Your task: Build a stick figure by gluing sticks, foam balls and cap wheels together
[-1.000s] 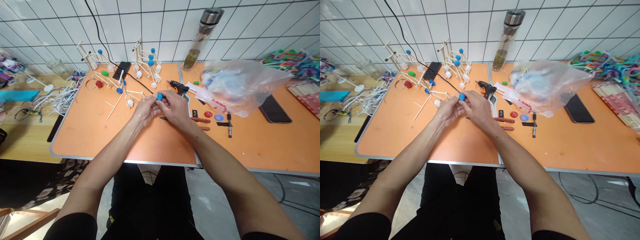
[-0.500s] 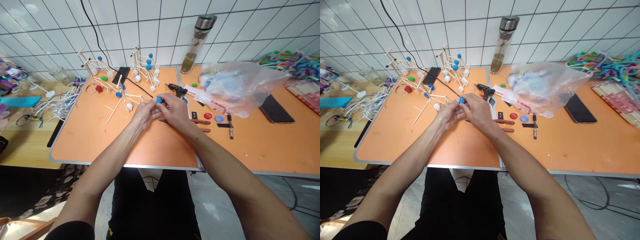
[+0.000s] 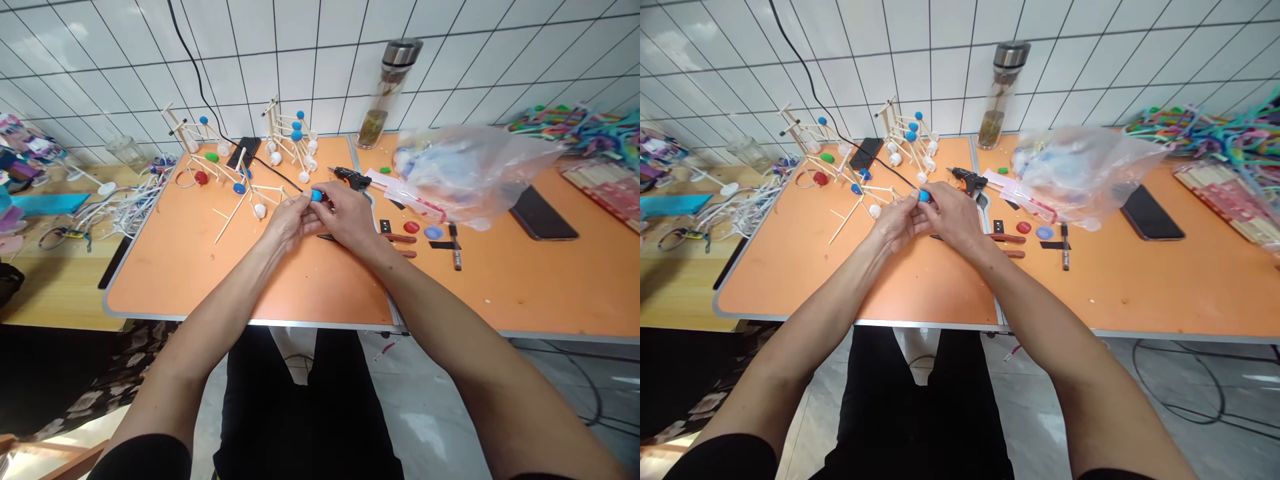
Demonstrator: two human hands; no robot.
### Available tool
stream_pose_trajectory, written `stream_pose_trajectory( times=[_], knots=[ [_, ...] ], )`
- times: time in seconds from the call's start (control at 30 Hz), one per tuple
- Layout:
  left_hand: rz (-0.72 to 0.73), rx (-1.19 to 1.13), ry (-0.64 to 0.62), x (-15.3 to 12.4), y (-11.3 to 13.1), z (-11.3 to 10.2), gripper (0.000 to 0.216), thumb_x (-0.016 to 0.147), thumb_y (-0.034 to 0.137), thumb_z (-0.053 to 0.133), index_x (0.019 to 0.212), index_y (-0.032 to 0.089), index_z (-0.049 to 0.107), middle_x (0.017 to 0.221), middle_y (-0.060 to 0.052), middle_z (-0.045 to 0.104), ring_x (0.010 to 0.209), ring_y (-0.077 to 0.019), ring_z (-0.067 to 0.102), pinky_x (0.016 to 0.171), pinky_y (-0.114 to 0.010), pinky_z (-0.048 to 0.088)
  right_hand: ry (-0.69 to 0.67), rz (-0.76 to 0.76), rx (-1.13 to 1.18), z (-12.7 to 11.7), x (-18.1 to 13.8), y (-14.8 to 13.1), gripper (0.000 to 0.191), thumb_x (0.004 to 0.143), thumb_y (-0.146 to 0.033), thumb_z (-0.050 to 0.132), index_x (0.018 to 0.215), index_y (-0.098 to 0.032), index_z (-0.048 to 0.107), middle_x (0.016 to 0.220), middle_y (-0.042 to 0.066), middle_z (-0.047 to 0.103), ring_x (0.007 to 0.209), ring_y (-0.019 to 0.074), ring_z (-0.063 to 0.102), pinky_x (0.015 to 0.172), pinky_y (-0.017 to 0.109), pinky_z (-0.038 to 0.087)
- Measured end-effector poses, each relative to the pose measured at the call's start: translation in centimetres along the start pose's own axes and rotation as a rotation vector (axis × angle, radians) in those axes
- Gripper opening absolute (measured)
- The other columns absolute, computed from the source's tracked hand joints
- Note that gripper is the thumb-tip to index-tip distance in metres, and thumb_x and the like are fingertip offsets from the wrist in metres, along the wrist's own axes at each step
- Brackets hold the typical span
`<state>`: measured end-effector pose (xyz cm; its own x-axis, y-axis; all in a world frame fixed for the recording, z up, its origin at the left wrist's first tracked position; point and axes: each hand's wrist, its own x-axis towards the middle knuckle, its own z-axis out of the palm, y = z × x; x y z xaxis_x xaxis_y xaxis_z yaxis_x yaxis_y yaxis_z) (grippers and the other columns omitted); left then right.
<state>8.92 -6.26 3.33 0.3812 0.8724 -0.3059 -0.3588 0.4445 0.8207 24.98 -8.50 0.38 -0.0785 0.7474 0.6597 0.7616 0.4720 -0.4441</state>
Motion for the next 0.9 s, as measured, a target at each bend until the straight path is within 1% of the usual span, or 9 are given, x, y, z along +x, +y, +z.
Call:
stream_pose_trajectory(
  times=[0.13, 0.2, 0.37, 0.5, 0.6, 0.67, 0.8, 0.9],
  knots=[
    [0.030, -0.018, 0.022, -0.3, 0.2, 0.4, 0.030, 0.114, 0.032, 0.079, 0.088, 0.016, 0.077, 0.091, -0.009, 0.090, 0.098, -0.0186, 0.091, 0.112, -0.034, 0.067, -0.005, -0.028, 0.004, 0.0, 0.0, -0.1, 0.031, 0.105, -0.027, 0.064, 0.130, -0.023, 0.083, 0.123, 0.012, 0.089, 0.110, 0.0314, 0.082, 0.095, 0.044, 0.062],
    [0.021, -0.031, 0.014, -0.3, 0.2, 0.4, 0.029, 0.114, 0.030, 0.078, 0.088, 0.016, 0.078, 0.091, -0.010, 0.090, 0.097, -0.0189, 0.091, 0.112, -0.034, 0.067, -0.001, -0.036, 0.002, 0.0, 0.0, -0.1, 0.031, 0.106, -0.027, 0.065, 0.131, -0.023, 0.083, 0.124, 0.012, 0.088, 0.111, 0.0316, 0.082, 0.095, 0.044, 0.062],
    [0.018, -0.040, -0.002, -0.1, 0.3, 0.2, 0.030, 0.110, 0.038, 0.085, 0.090, 0.016, 0.078, 0.090, -0.009, 0.090, 0.094, -0.0184, 0.090, 0.110, -0.033, 0.067, -0.012, -0.036, 0.018, -0.2, 0.1, -0.2, 0.028, 0.107, -0.030, 0.068, 0.130, -0.024, 0.084, 0.122, 0.011, 0.088, 0.110, 0.0319, 0.082, 0.094, 0.045, 0.061],
    [0.007, -0.015, 0.000, 0.0, 0.4, -0.2, 0.031, 0.110, 0.038, 0.085, 0.089, 0.016, 0.079, 0.088, -0.008, 0.089, 0.091, -0.0180, 0.089, 0.112, -0.035, 0.067, -0.020, -0.042, 0.036, -0.3, 0.2, -0.3, 0.025, 0.107, -0.032, 0.070, 0.126, -0.025, 0.084, 0.120, 0.010, 0.088, 0.108, 0.0315, 0.081, 0.094, 0.045, 0.061],
    [-0.004, -0.005, 0.000, 0.1, 0.5, -0.5, 0.031, 0.106, 0.042, 0.090, 0.090, 0.017, 0.080, 0.087, -0.008, 0.089, 0.088, -0.0186, 0.088, 0.112, -0.036, 0.067, -0.013, -0.039, 0.037, -0.3, 0.3, -0.3, 0.025, 0.110, -0.034, 0.068, 0.126, -0.025, 0.085, 0.121, 0.010, 0.089, 0.110, 0.0319, 0.081, 0.096, 0.045, 0.060],
    [-0.010, 0.000, -0.014, 0.1, 0.6, -0.7, 0.033, 0.104, 0.047, 0.092, 0.093, 0.018, 0.082, 0.090, -0.009, 0.090, 0.087, -0.0196, 0.088, 0.110, -0.037, 0.068, -0.012, -0.034, 0.029, -0.3, 0.3, -0.3, 0.025, 0.110, -0.033, 0.068, 0.126, -0.024, 0.085, 0.120, 0.011, 0.089, 0.110, 0.0324, 0.081, 0.096, 0.045, 0.060],
    [-0.007, 0.013, -0.022, 0.0, 0.9, -0.7, 0.037, 0.104, 0.053, 0.091, 0.095, 0.018, 0.084, 0.099, -0.011, 0.092, 0.087, -0.0192, 0.088, 0.106, -0.035, 0.069, -0.014, -0.034, 0.027, -0.4, 0.5, -0.5, 0.031, 0.107, -0.029, 0.072, 0.136, -0.024, 0.083, 0.127, 0.011, 0.089, 0.111, 0.0323, 0.081, 0.095, 0.044, 0.062],
    [-0.016, 0.015, -0.013, -0.1, 1.0, -0.5, 0.039, 0.105, 0.054, 0.089, 0.094, 0.017, 0.084, 0.097, -0.010, 0.092, 0.086, -0.0181, 0.088, 0.109, -0.035, 0.068, -0.005, -0.040, 0.016, -0.5, 0.5, -0.7, 0.027, 0.108, -0.027, 0.073, 0.131, -0.023, 0.084, 0.126, 0.011, 0.089, 0.110, 0.0319, 0.082, 0.095, 0.043, 0.062]
  ],
)
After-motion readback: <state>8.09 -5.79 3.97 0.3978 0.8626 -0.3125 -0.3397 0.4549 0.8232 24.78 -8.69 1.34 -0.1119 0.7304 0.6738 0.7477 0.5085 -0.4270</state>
